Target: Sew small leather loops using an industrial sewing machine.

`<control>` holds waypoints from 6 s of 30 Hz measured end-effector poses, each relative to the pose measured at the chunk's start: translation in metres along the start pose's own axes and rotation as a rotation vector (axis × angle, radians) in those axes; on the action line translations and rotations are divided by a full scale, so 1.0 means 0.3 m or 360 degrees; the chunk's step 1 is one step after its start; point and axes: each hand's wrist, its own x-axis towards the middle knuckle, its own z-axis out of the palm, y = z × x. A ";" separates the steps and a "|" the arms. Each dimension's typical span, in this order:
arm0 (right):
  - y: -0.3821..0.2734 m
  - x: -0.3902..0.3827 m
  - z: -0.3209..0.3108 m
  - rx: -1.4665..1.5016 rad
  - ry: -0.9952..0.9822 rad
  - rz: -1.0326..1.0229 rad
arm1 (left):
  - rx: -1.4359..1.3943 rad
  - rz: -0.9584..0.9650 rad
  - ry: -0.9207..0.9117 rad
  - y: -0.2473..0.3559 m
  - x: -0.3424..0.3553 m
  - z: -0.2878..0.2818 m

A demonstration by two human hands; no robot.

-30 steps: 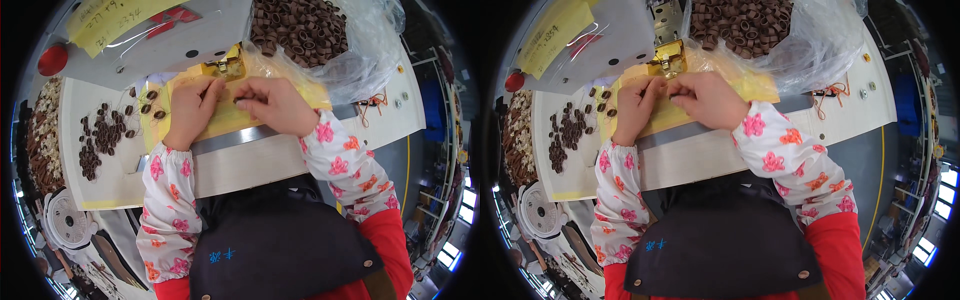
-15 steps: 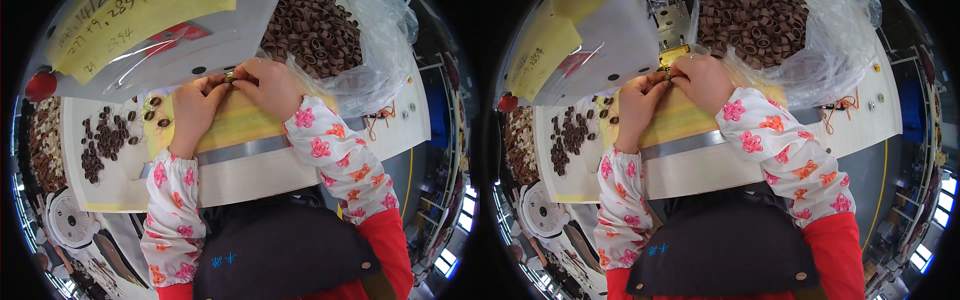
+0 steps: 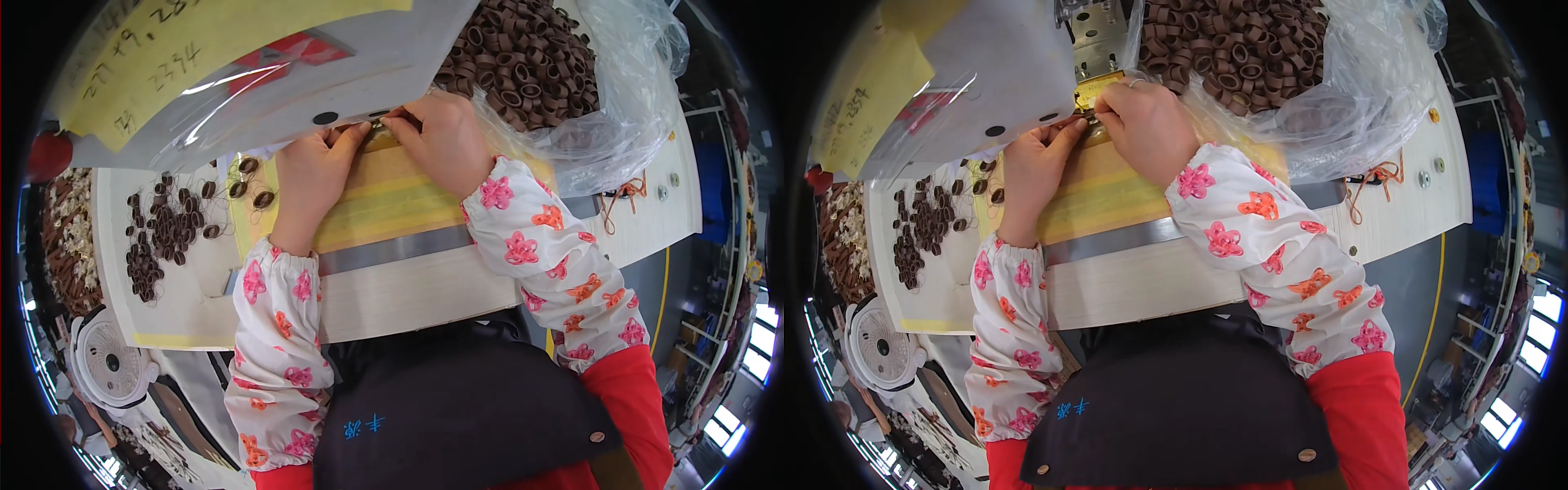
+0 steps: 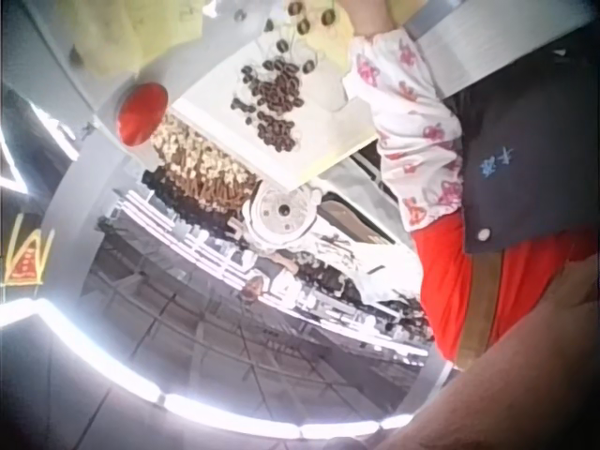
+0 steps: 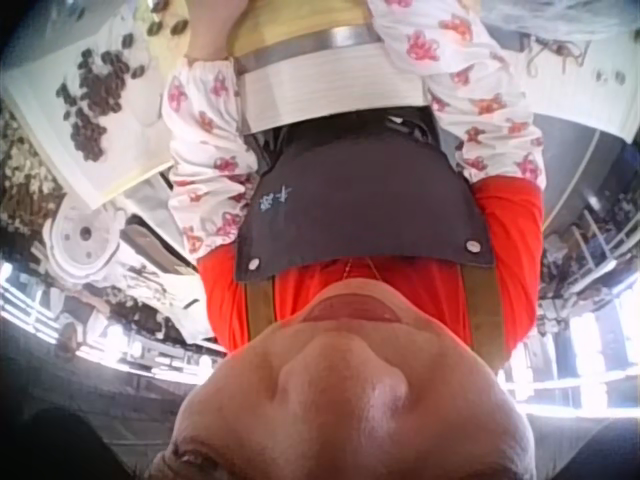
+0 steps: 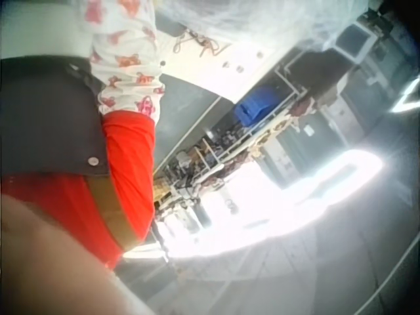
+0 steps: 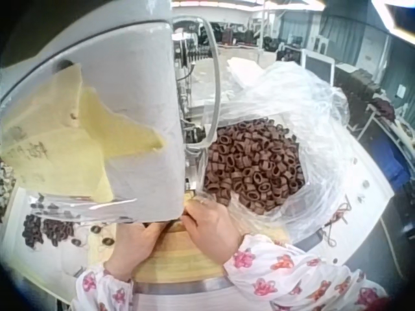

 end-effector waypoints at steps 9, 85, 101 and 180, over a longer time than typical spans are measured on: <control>0.001 0.000 0.000 -0.0084 -0.0039 0.0002 | -0.0008 0.0248 0.0065 0.000 0.005 0.005; -0.042 0.025 -0.080 0.1020 -0.0564 0.0851 | 0.0643 0.0735 0.0443 -0.011 -0.039 0.036; -0.066 -0.052 -0.011 0.0142 -0.0118 -0.0266 | -0.0383 0.0456 -0.0160 0.054 -0.081 -0.024; 0.005 0.040 -0.026 -0.0212 -0.0214 0.0042 | 0.0204 0.0238 -0.0009 -0.023 0.023 -0.007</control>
